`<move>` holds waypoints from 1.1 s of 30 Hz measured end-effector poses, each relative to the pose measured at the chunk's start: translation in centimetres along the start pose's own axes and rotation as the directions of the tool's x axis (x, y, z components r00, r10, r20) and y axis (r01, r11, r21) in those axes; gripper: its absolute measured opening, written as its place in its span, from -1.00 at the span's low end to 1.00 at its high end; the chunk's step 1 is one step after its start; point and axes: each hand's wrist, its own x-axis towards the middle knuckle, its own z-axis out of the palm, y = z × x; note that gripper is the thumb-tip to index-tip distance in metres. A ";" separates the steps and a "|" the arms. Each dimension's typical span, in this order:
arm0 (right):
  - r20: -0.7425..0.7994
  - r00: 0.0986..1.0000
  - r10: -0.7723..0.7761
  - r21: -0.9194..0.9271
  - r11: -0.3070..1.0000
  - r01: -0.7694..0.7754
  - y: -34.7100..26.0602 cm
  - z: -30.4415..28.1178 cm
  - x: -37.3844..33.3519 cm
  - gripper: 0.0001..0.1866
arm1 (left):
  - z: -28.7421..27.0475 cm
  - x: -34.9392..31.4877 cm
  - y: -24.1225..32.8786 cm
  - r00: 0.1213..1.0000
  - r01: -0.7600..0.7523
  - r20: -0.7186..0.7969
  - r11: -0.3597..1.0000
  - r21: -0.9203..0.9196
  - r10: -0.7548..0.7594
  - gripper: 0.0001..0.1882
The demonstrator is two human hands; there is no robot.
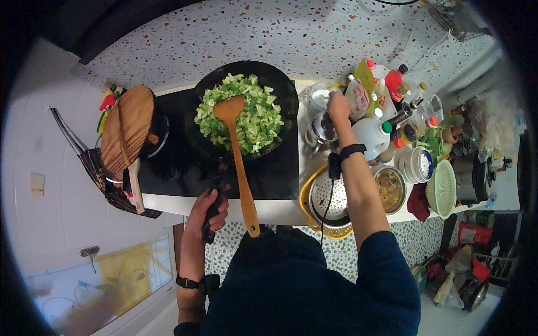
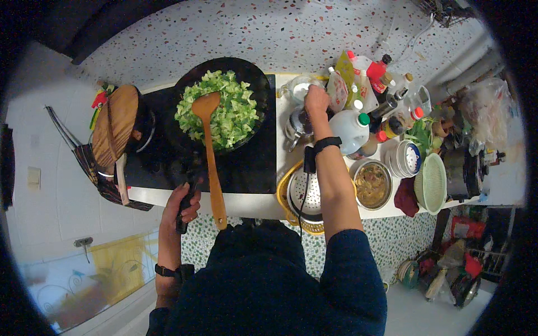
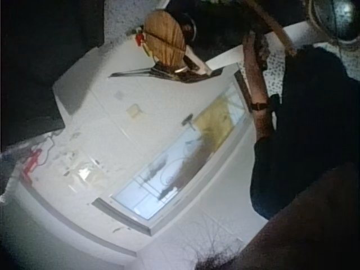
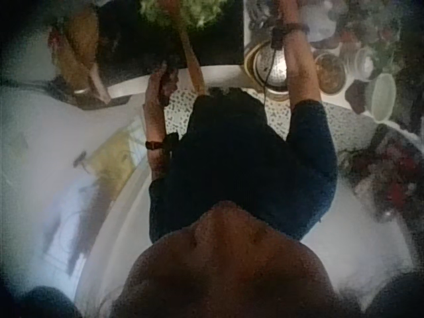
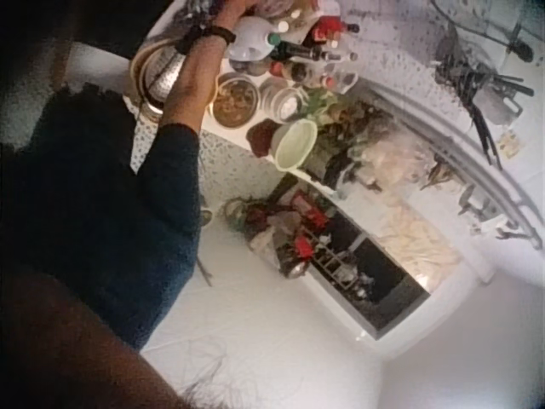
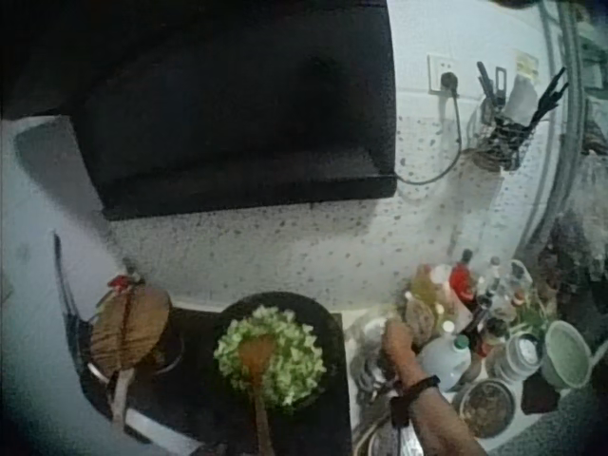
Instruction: The person washes hands, then prepares and stir-fries vegetables in a wok. They add oil, chopped chilies, and leafy greens, stirring with a wooden spatula and adding salt during cooking.
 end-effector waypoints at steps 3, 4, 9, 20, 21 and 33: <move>0.042 0.998 0.056 0.018 0.998 -0.056 0.1 1.1 -0.1 -0.78 | 0.1 -0.1 0.0 1.000 -0.002 -0.021 1.000 0.001 0.002 -0.63; 0.074 0.985 0.157 0.073 0.984 -0.162 0.1 1.4 0.0 -0.76 | 0.2 -0.1 0.0 1.000 -0.010 -0.007 1.000 -0.004 0.010 -0.63; 0.123 0.929 0.349 0.213 0.905 -0.369 1.0 2.5 0.6 -0.72 | 0.3 0.0 0.1 1.000 0.006 -0.019 1.000 -0.009 -0.006 -0.63; -0.027 0.942 0.335 0.215 0.922 -0.322 1.7 1.8 -0.7 -0.78 | -0.1 0.0 0.0 1.000 0.007 0.006 1.000 0.001 -0.007 -0.65; -0.059 0.968 0.242 0.089 0.967 -0.237 1.5 1.5 -0.9 -0.79 | 0.0 0.0 0.0 1.000 0.002 0.004 1.000 0.009 -0.002 -0.65; 0.248 0.884 0.397 0.267 0.849 -0.456 3.2 4.0 1.6 -0.71 | 0.2 -0.1 0.3 0.999 0.034 0.007 0.999 0.019 -0.034 -0.63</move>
